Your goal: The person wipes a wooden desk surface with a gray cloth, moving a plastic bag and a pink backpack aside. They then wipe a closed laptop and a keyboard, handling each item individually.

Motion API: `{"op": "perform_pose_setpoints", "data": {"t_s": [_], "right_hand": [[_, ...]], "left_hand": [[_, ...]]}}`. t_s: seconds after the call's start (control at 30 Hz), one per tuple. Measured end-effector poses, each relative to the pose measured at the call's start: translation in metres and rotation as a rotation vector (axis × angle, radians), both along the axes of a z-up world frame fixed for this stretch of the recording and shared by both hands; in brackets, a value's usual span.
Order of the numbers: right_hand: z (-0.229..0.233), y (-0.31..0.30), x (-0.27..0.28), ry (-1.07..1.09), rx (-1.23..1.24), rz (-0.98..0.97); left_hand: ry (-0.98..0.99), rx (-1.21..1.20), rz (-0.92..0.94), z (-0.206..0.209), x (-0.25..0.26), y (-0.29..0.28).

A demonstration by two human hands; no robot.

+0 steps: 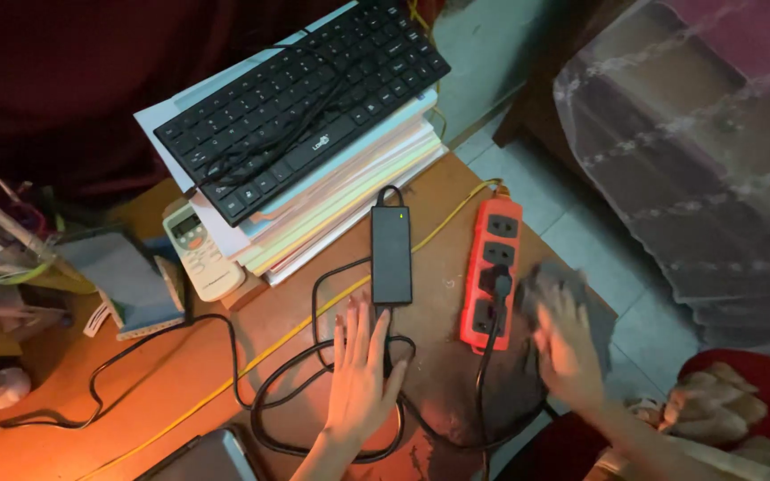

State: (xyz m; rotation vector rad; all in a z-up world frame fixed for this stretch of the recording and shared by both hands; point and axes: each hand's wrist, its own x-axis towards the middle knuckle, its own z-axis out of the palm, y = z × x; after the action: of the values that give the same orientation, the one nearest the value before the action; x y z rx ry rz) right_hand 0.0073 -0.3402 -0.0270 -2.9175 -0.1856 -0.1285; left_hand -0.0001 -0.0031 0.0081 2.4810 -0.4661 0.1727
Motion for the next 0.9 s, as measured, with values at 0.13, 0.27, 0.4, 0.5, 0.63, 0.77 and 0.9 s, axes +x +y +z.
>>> {"op": "perform_pose_setpoints", "data": {"t_s": [0.13, 0.27, 0.4, 0.5, 0.63, 0.77, 0.9], "right_hand": [[0.01, 0.001, 0.073, -0.163, 0.012, -0.09], [0.0, 0.012, 0.101, -0.158, 0.09, -0.323], [-0.005, 0.03, 0.055, -0.146, 0.095, -0.155], [0.022, 0.036, -0.002, -0.214, 0.097, 0.066], [0.029, 0.027, -0.012, -0.087, 0.35, -0.259], [0.11, 0.069, 0.004, -0.508, 0.574, -0.212], [0.152, 0.148, -0.008, -0.229, 0.9, -0.113]], "left_hand": [[-0.02, -0.194, 0.017, 0.014, 0.029, -0.02], [-0.027, -0.069, 0.171, 0.021, 0.072, -0.045], [-0.03, 0.091, 0.237, 0.016, 0.106, -0.058], [-0.07, 0.16, 0.288, 0.004, 0.125, -0.062], [0.086, 0.024, 0.294, 0.022, 0.12, -0.059], [0.171, -0.353, 0.274, 0.051, 0.096, -0.035], [-0.1, -0.485, 0.268, 0.045, 0.05, -0.012]]}}
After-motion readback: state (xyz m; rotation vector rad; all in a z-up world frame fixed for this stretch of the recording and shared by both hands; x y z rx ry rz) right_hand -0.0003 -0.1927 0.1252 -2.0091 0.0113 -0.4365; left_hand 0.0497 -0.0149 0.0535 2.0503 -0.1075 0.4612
